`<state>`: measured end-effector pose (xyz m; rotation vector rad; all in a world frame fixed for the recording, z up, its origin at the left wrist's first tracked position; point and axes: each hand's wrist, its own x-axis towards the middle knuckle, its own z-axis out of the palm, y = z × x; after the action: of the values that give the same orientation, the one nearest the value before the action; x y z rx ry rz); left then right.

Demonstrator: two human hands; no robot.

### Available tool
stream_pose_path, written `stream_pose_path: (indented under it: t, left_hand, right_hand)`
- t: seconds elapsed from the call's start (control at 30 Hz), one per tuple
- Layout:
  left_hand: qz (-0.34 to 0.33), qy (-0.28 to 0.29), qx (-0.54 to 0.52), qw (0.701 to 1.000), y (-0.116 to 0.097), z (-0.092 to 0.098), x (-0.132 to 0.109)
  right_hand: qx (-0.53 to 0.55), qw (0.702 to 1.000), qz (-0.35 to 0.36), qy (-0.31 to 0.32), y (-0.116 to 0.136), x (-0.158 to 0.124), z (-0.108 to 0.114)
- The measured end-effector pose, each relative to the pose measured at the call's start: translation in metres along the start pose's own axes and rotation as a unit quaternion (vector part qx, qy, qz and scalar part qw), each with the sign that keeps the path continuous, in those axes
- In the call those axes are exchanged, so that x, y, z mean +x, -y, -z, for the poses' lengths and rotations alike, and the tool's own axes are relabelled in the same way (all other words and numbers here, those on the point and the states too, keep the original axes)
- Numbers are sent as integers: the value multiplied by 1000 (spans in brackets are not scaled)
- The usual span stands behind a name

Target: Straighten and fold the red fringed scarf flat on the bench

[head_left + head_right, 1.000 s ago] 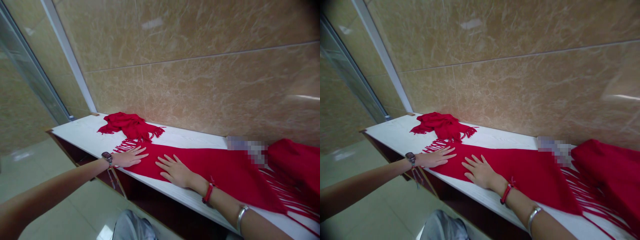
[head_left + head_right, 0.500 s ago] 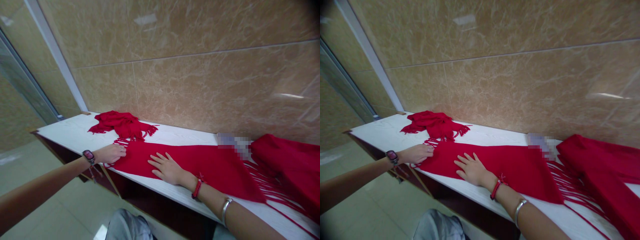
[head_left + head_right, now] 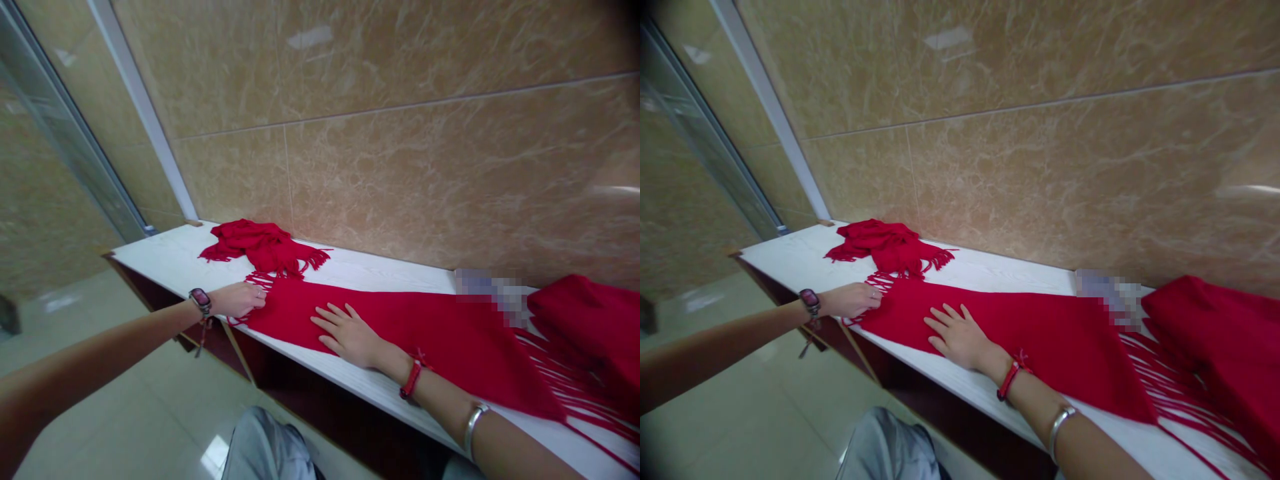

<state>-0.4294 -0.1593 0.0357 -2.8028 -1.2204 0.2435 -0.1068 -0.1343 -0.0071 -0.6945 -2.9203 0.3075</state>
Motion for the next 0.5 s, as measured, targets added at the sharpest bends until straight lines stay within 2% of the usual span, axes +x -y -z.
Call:
stream_pose_path:
  t: [0.07,0.17,0.27,0.33,0.4,0.5]
  left_hand:
    - [25,-5,18,1000,6,5,-6]
    - [56,-38,29,997,-5,12,-1]
    - [32,-42,-6,999,-26,13,10]
    - [16,-38,-29,999,-33,9,14]
    - [25,-39,-30,998,-30,5,10]
    - [55,-32,-5,998,-11,0,-7]
  right_hand:
    - [2,1000,0,0,0,0,-1]
    - [2,1000,-1,2,0,1,-1]
    - [-2,1000,-3,2,0,1,-1]
    - [-4,1000,-3,1,0,1,-1]
    - [-4,1000,-3,-1,0,1,-2]
    - [-4,1000,-2,-4,-1,1,-3]
